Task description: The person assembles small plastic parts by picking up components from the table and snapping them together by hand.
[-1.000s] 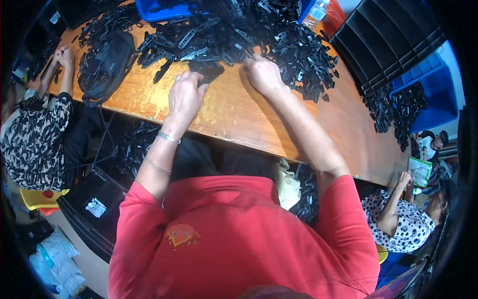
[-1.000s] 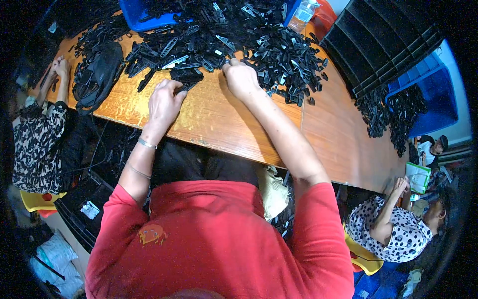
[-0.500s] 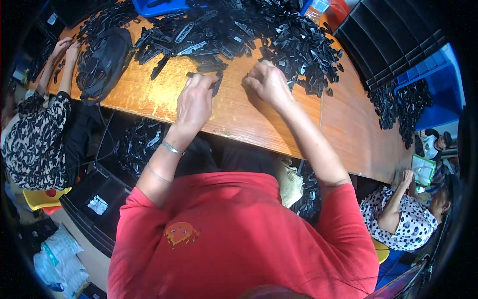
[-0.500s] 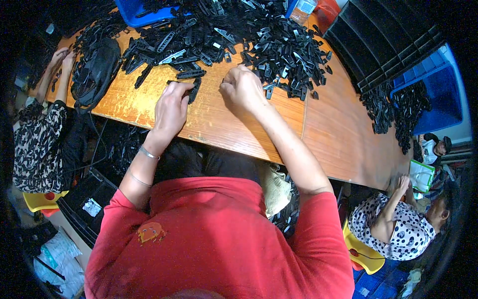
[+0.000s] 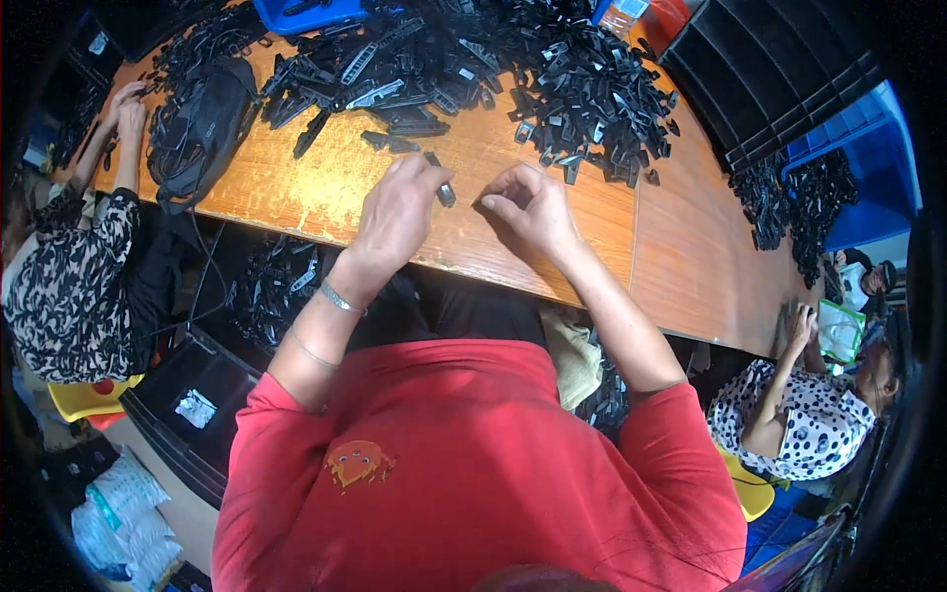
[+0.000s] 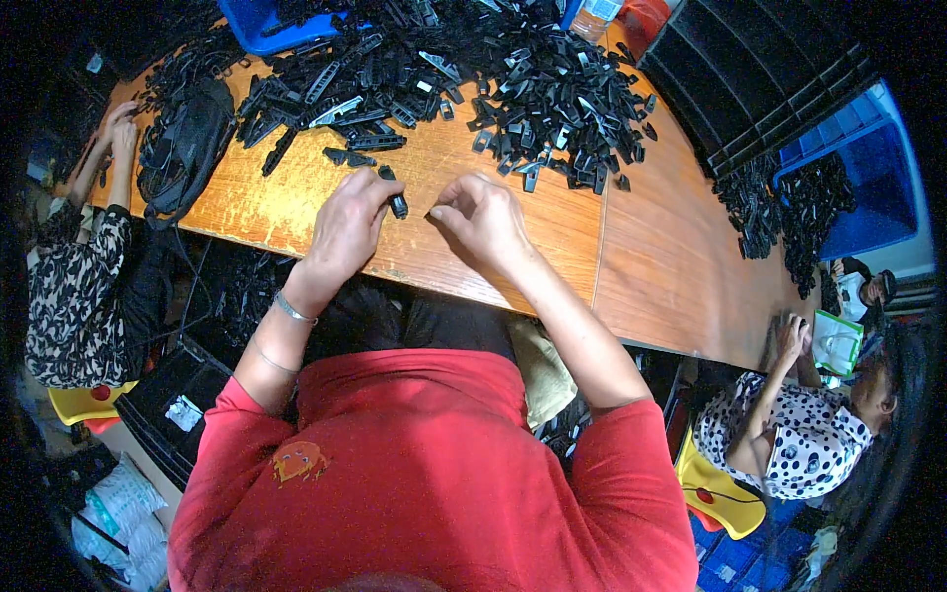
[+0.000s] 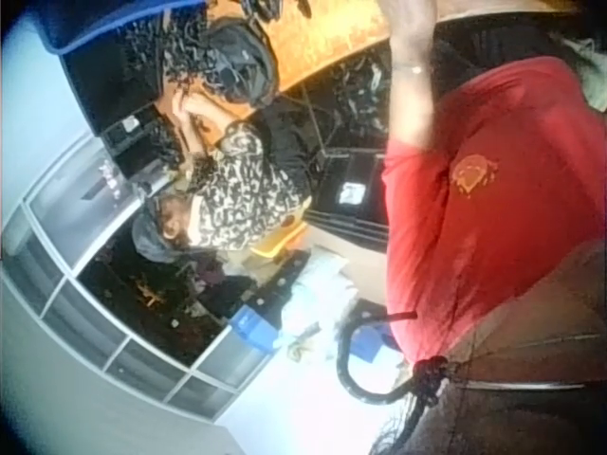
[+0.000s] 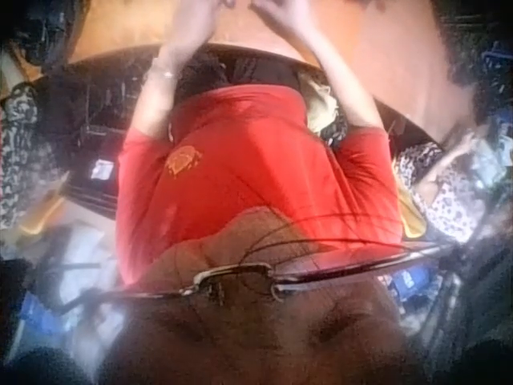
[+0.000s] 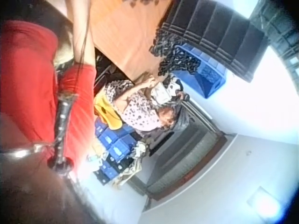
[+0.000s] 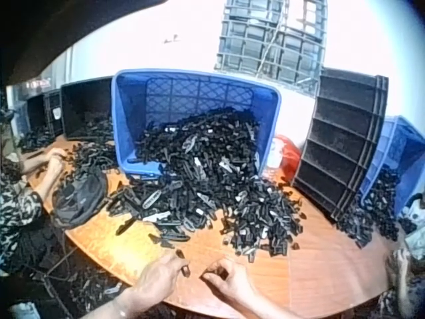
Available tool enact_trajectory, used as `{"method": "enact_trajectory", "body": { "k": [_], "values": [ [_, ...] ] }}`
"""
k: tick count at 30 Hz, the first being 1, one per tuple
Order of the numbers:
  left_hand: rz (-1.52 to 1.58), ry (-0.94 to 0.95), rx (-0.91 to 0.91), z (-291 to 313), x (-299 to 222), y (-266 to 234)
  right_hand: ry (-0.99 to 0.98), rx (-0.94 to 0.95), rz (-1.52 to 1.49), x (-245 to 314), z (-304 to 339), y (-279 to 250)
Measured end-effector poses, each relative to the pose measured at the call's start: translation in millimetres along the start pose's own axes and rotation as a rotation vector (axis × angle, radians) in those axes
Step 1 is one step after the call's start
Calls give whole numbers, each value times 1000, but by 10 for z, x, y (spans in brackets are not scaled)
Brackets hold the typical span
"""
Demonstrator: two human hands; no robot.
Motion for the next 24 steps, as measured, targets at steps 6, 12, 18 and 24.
{"method": "enact_trajectory", "body": {
  "k": [6, 12, 18, 24],
  "values": [
    [-102, 33, -11, -82, -102, -57, -250, -86, 188, 286, 193, -147],
    [11, -27, -51, 98, 23, -105, -184, -26, 308, 273, 158, -89],
    [-2, -88, -51, 237, 220, -105, -280, -58, 197, 541, 101, 95],
    [29, -93, -56, 206, 230, -88, -294, -34, 226, 512, 7, 129]
  ]
}}
Point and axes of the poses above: each hand's wrist, its own z-axis away from the middle knuckle, its own y-axis out of the palm, x = y × z, the point moved 10 cm from there along -z, towards the middle knuckle, and after that the axes turned 2 degrees about -x, right-handed, at the moved point
